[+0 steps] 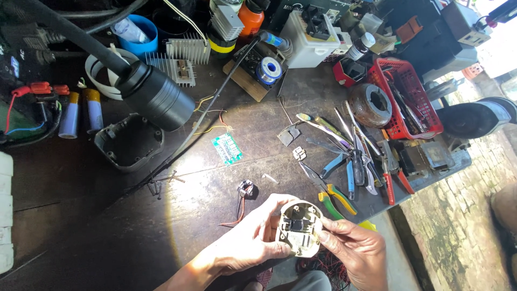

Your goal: Repairing a small electronic component by assembling internal parts using pliers

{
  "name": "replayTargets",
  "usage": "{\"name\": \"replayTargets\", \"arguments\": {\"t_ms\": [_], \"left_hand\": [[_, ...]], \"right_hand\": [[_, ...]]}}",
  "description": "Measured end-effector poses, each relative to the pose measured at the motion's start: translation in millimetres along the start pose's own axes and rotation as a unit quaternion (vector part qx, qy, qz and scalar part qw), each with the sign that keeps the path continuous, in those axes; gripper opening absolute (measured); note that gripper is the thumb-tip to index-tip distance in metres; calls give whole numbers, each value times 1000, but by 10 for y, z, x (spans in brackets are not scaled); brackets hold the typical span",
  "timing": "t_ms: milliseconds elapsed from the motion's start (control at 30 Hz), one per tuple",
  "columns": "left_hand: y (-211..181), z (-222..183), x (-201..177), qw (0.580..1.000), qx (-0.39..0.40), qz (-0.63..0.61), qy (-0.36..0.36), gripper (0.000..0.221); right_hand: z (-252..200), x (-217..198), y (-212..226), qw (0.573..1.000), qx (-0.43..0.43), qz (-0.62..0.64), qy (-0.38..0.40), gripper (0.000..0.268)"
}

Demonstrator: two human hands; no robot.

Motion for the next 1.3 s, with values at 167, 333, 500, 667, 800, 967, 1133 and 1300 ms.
{"name": "replayTargets", "arguments": {"t_ms": [167,333,500,667,800,967,1133,1300], "left_hand": [[-21,6,4,1000,-3,6,5,65],[1,11,-9,1000,-16,24,-12,65],[-97,24,73,995,-61,43,-70,61],[-84,32,103,983,-56,134,-110,58],[-72,12,31,959,-66,203,-187,54],[-260,-27,74,925,-121,255,-255,50],[-249,-271,-10,931,-75,251,-253,38],[-249,-528,60,920,32,302,-246,40]], "right_hand": [[-35,47,83,999,-22,-36,0,28],[-47,103,117,1000,23,-2,-12,36],[-136,324,314,958,-169,-211,-93,26],[-232,570,550,809,-392,-397,-187,7],[-388,688,741,831,-373,-317,-262,12],[-179,346,265,941,-139,-184,-249,28],[-37,355,5,976,-83,-167,-115,33],[-136,423,189,894,-279,-283,-207,14]]}}
Point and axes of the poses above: each hand's wrist, its own z-axis towards the middle knuckle, its own x-axis out of the palm, y = z × x, the point moved 3 cm from there along z, towards the middle knuckle, and after that the axes turned 8 degrees about x, right-handed, at the moved point
